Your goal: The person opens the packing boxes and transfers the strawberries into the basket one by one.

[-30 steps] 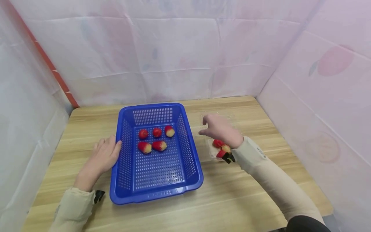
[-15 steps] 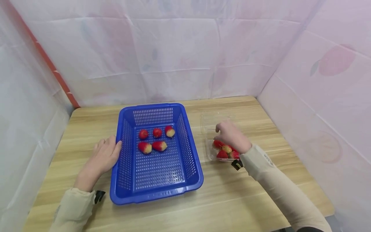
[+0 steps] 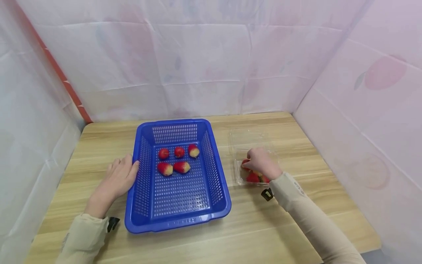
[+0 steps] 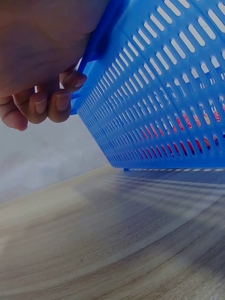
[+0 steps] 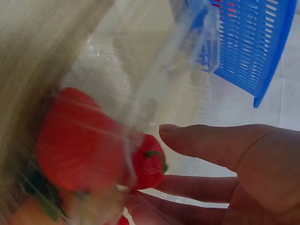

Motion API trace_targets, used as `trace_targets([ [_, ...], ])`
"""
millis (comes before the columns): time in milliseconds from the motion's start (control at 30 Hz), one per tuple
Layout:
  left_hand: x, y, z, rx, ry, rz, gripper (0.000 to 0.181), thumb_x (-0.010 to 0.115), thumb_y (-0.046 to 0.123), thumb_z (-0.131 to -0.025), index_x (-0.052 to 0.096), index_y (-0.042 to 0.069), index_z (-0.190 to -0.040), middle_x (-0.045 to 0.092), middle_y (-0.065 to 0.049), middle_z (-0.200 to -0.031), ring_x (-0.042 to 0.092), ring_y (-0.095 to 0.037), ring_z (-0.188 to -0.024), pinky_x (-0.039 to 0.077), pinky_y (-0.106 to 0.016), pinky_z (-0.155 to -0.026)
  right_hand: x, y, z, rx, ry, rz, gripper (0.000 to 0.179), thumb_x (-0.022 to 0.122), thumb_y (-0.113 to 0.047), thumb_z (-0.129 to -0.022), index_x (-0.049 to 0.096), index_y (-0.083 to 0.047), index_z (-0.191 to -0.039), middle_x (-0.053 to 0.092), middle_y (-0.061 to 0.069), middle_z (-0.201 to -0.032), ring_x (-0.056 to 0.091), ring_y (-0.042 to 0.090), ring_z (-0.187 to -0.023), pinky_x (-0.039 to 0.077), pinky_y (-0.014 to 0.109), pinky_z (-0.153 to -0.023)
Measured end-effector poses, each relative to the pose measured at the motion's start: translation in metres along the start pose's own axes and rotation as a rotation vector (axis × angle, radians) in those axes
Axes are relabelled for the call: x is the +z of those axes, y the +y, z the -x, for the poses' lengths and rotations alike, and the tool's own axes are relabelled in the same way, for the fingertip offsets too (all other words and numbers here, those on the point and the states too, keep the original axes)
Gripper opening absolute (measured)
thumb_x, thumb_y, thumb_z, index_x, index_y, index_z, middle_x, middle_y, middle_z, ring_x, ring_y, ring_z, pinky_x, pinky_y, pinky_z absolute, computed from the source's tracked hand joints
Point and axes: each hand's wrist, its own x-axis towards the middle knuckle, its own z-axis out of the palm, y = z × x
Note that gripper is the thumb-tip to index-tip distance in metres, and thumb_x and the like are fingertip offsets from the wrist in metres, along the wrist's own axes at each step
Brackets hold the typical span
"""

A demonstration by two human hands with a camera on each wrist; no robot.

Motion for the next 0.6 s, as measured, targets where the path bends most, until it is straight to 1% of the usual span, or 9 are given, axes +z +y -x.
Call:
trace_targets([
  [67,0.000,0.000,0.000,0.000,-0.002,0.000,0.043,0.018,0.039,-0.108,0.040,0.003,-0.112,0.049,-0.012,-0.093,0.040,-0.033,-0.087,0.026,-0.042,-0.074,0.004,0.000,-0.001,0.011,-0.005,-0.016,0.023,0.078,-0.012,-0.079,0.060,-0.005,-0.068,0.052,0.002,-0.061,0.047,0.016,-0.054,0.039,0.029,-0.053],
  [200,0.000,0.000,0.000,0.001,-0.002,0.002,0.043,0.018,0.039,-0.108,0.040,0.003,-0.112,0.049,-0.012,-0.093,0.040,-0.033,-0.088,0.026,-0.042,-0.074,0.009,-0.001,-0.003,0.040,-0.006,-0.032,0.017,0.077,-0.009,-0.077,0.062,-0.004,-0.070,0.056,0.005,-0.065,0.051,0.018,-0.057,0.042,0.031,-0.054],
  [400,0.000,0.001,0.000,0.007,0.003,0.007,0.042,0.018,0.039,-0.108,0.041,0.003,-0.111,0.049,-0.012,-0.093,0.040,-0.033,-0.088,0.026,-0.043,-0.074,0.017,-0.002,-0.007,0.050,-0.022,0.000,0.013,0.073,-0.006,-0.077,0.061,-0.004,-0.073,0.056,0.006,-0.070,0.051,0.021,-0.064,0.044,0.034,-0.061],
  [600,-0.001,0.001,0.000,0.008,-0.002,0.003,0.042,0.018,0.038,-0.108,0.041,0.003,-0.112,0.049,-0.011,-0.092,0.040,-0.033,-0.088,0.026,-0.042,-0.074,0.018,-0.003,-0.007,0.043,-0.031,0.009,0.009,0.068,-0.002,-0.076,0.060,-0.004,-0.073,0.055,0.006,-0.069,0.051,0.021,-0.062,0.043,0.032,-0.058],
])
